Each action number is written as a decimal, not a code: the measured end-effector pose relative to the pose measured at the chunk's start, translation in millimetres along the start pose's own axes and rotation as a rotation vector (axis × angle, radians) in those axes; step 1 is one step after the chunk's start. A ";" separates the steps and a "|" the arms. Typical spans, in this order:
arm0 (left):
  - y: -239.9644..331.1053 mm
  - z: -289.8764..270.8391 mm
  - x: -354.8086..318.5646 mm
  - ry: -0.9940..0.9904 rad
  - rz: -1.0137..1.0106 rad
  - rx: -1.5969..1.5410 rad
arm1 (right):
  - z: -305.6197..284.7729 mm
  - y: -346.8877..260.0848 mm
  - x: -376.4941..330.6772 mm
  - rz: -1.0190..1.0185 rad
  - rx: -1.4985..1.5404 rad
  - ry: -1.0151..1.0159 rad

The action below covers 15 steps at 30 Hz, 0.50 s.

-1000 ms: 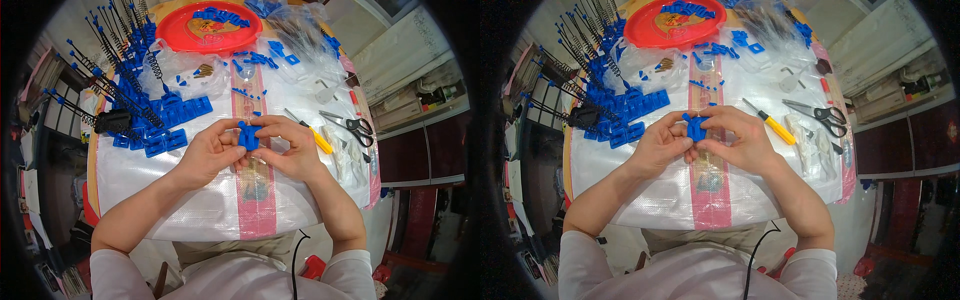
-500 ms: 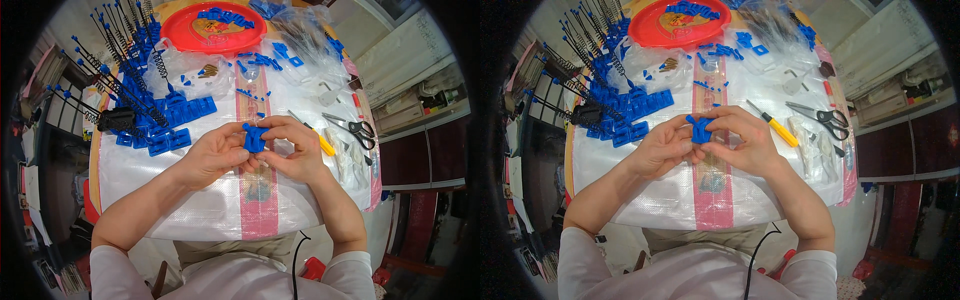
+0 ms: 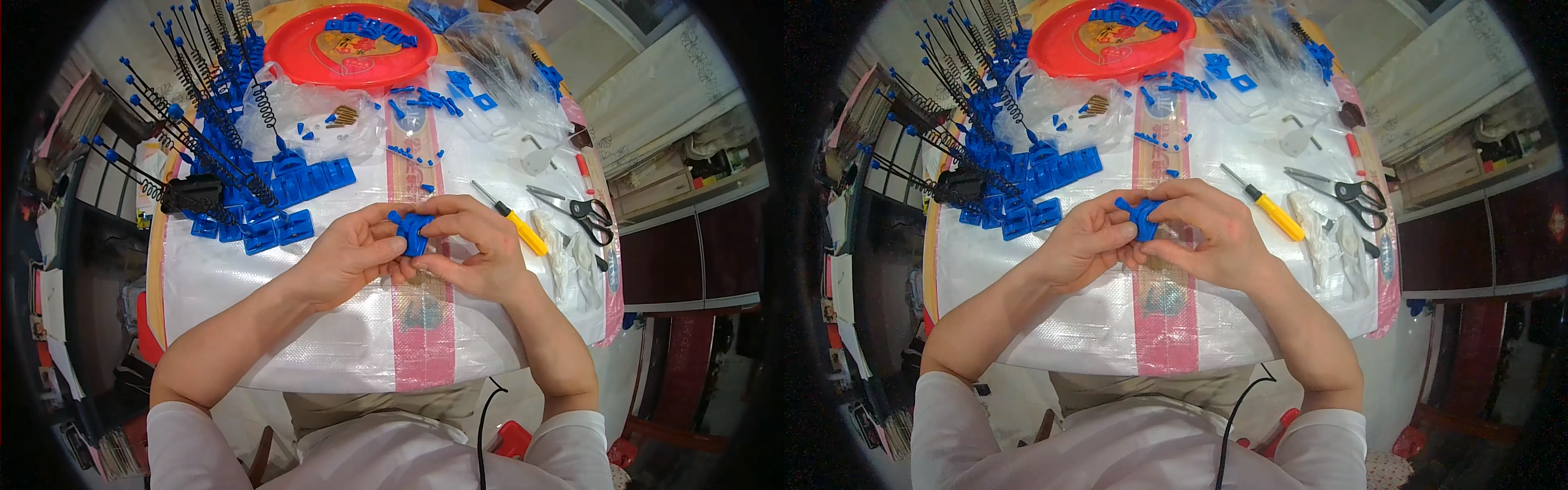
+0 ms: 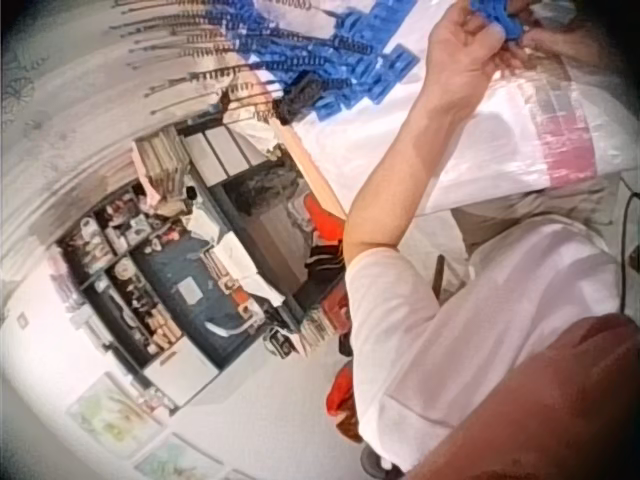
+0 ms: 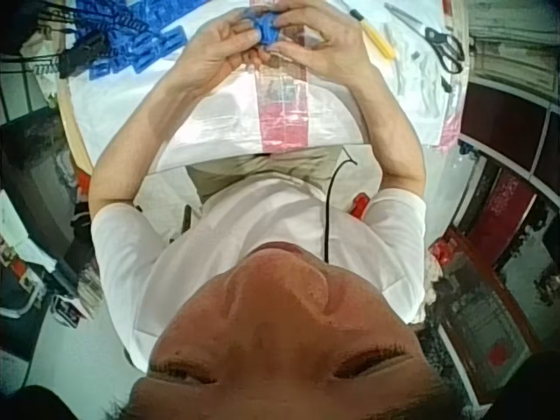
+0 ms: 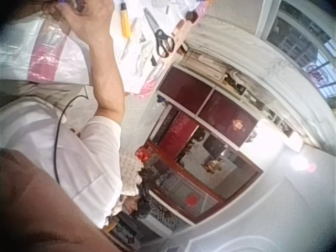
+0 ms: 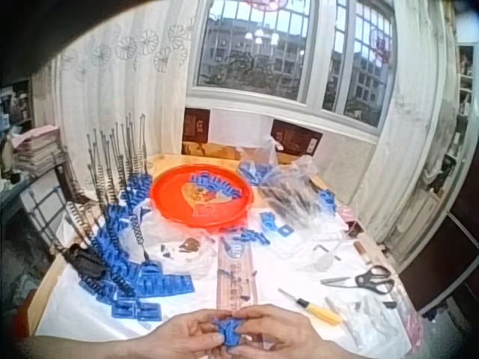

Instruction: Assembling small blue plastic parts with black springs and securing them with a screwdriver.

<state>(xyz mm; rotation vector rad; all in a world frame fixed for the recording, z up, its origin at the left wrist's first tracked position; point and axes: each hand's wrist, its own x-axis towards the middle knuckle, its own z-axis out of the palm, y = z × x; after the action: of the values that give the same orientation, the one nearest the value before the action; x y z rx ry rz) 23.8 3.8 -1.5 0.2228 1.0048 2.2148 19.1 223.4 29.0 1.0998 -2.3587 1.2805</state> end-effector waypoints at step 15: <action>1.4 3.4 -1.5 0.040 -0.033 0.072 | -20.2 -1.8 7.2 0.331 0.402 0.385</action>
<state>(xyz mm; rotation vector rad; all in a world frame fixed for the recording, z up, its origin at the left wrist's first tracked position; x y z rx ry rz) 25.7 4.2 1.9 0.1936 1.1035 2.1636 12.7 235.3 45.7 0.4855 -2.0952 1.9437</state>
